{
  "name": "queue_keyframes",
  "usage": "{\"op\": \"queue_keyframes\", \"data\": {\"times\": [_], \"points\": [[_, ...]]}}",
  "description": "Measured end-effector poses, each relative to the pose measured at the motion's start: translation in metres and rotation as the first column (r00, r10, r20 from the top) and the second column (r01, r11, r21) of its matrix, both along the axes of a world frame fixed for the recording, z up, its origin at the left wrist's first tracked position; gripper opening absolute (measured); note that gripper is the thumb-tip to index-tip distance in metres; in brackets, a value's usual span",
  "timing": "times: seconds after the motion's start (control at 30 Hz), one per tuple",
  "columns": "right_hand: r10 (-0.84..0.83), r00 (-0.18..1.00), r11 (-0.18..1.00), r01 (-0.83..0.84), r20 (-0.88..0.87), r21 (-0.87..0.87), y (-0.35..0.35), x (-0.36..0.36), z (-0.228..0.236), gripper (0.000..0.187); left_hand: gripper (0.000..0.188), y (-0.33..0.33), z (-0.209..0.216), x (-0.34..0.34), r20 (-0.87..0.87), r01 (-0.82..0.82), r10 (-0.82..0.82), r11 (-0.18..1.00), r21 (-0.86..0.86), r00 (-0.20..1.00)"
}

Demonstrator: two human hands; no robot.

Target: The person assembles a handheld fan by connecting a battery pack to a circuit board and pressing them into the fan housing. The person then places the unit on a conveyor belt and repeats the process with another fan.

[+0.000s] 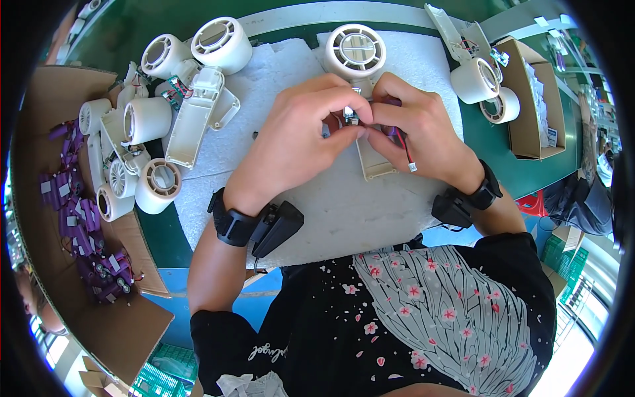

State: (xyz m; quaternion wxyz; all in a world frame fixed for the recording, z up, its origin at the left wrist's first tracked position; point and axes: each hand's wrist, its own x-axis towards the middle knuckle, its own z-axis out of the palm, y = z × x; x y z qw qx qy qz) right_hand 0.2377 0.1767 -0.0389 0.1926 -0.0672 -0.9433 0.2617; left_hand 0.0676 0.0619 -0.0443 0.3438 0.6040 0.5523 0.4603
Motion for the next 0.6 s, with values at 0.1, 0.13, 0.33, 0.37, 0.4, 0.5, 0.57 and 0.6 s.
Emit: {"op": "queue_keyframes", "data": {"times": [0.1,0.13,0.33,0.37,0.4,0.5,0.57,0.6], "points": [[-0.023,0.999,0.998,0.021,-0.035,-0.058,0.001,0.001,0.000,0.017,0.020,-0.001,-0.002,-0.002,0.056,-0.022,0.022,1.000,0.009,0.998],[-0.038,0.998,0.996,0.034,-0.050,-0.087,0.001,0.001,0.001,0.020,0.020,-0.001,-0.002,-0.003,0.039,-0.002,0.002,1.000,0.002,0.999],[-0.215,0.973,0.976,0.216,-0.085,0.002,-0.008,-0.003,-0.007,0.028,0.019,-0.002,0.005,-0.001,-0.064,0.053,-0.056,0.998,-0.035,0.996],[-0.243,0.966,0.969,0.246,-0.090,0.020,-0.009,-0.004,-0.008,0.030,0.019,-0.002,0.006,0.001,-0.063,0.059,-0.061,0.998,-0.032,0.996],[-0.270,0.958,0.961,0.274,-0.099,0.035,-0.010,-0.006,-0.009,0.032,0.019,-0.003,0.007,0.003,-0.110,0.044,-0.044,0.999,0.005,0.993],[-0.279,0.960,0.958,0.280,-0.036,0.066,-0.012,-0.008,-0.001,0.029,0.019,-0.003,0.008,0.007,-0.203,0.025,-0.008,0.996,0.080,0.979],[-0.283,0.959,0.956,0.282,-0.002,0.081,-0.012,-0.008,-0.001,0.028,0.016,-0.003,0.007,0.009,-0.203,0.011,0.016,0.991,0.134,0.979],[-0.290,0.957,0.954,0.290,-0.005,0.076,-0.012,-0.007,-0.002,0.028,0.016,-0.003,0.007,0.010,-0.204,0.002,0.031,0.987,0.162,0.978]]}}
